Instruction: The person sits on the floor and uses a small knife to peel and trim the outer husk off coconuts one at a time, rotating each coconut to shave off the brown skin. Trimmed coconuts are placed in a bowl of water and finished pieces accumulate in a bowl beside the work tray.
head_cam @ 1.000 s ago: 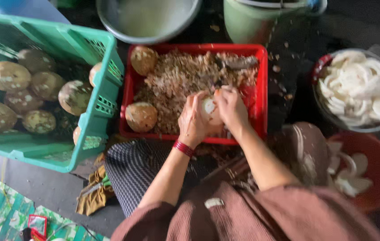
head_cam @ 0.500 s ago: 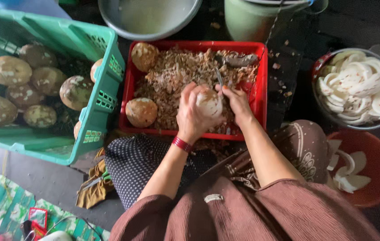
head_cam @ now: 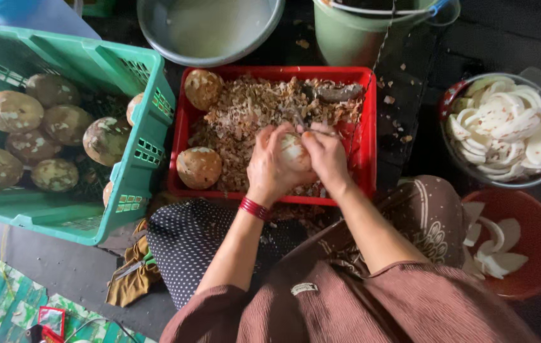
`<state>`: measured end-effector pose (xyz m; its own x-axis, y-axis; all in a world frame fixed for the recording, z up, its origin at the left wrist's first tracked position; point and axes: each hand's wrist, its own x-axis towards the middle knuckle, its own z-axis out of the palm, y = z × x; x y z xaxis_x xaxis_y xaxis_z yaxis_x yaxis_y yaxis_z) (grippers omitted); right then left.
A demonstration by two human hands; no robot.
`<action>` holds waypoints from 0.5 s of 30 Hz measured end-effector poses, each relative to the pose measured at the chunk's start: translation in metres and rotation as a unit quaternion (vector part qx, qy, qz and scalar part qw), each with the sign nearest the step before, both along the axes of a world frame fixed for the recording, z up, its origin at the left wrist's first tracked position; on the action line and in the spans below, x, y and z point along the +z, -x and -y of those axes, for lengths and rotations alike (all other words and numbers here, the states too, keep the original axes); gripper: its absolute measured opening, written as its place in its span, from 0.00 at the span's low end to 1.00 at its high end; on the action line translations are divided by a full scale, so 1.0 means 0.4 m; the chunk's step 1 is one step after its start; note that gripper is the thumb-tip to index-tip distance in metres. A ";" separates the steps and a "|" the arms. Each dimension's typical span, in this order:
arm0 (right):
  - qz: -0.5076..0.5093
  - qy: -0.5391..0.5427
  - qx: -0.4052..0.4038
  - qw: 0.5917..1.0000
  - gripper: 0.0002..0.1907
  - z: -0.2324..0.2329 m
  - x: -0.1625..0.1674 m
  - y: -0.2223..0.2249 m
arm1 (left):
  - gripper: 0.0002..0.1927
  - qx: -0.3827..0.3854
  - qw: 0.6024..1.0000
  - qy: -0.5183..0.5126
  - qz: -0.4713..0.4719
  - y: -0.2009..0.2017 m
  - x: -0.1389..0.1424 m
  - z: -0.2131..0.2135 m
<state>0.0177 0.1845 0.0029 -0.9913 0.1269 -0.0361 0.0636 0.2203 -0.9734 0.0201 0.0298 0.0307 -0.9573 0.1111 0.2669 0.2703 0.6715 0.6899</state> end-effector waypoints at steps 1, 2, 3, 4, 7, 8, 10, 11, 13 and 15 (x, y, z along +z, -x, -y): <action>-0.129 -0.138 -0.012 0.982 0.16 0.026 0.005 -0.035 | 0.55 0.004 1.000 -0.013 0.022 0.008 -0.004 0.005; -0.254 -0.271 -0.021 0.928 0.16 0.045 0.014 -0.053 | 0.47 0.001 0.999 -0.016 0.051 0.011 -0.006 0.010; -0.262 -0.279 -0.029 0.924 0.16 0.054 0.024 -0.057 | 0.40 -0.003 0.997 -0.021 0.078 0.012 -0.007 0.012; -0.272 -0.285 -0.039 0.918 0.15 0.060 0.035 -0.049 | 0.32 -0.008 0.994 -0.023 0.102 0.012 -0.006 0.016; 0.004 0.023 0.000 1.000 0.16 0.031 0.065 0.031 | 0.48 -0.018 0.996 -0.045 0.070 0.000 0.003 0.024; 0.148 0.182 0.030 0.972 0.16 0.024 0.069 0.048 | 0.47 -0.021 0.997 -0.039 0.063 -0.005 0.006 0.025; 0.061 0.039 0.028 0.997 0.18 0.019 0.068 0.051 | 0.46 -0.035 0.998 -0.030 0.047 -0.006 0.008 0.020; 0.016 -0.033 0.028 0.999 0.19 0.022 0.062 0.040 | 0.46 -0.037 0.998 -0.027 0.049 -0.004 0.007 0.019; -0.188 -0.269 -0.010 0.945 0.16 0.037 0.043 -0.005 | 0.46 -0.032 0.998 -0.021 0.053 0.003 0.004 0.018; -0.232 -0.319 -0.015 0.919 0.15 0.040 0.018 -0.032 | 0.48 -0.031 0.999 -0.018 0.025 0.006 0.001 0.021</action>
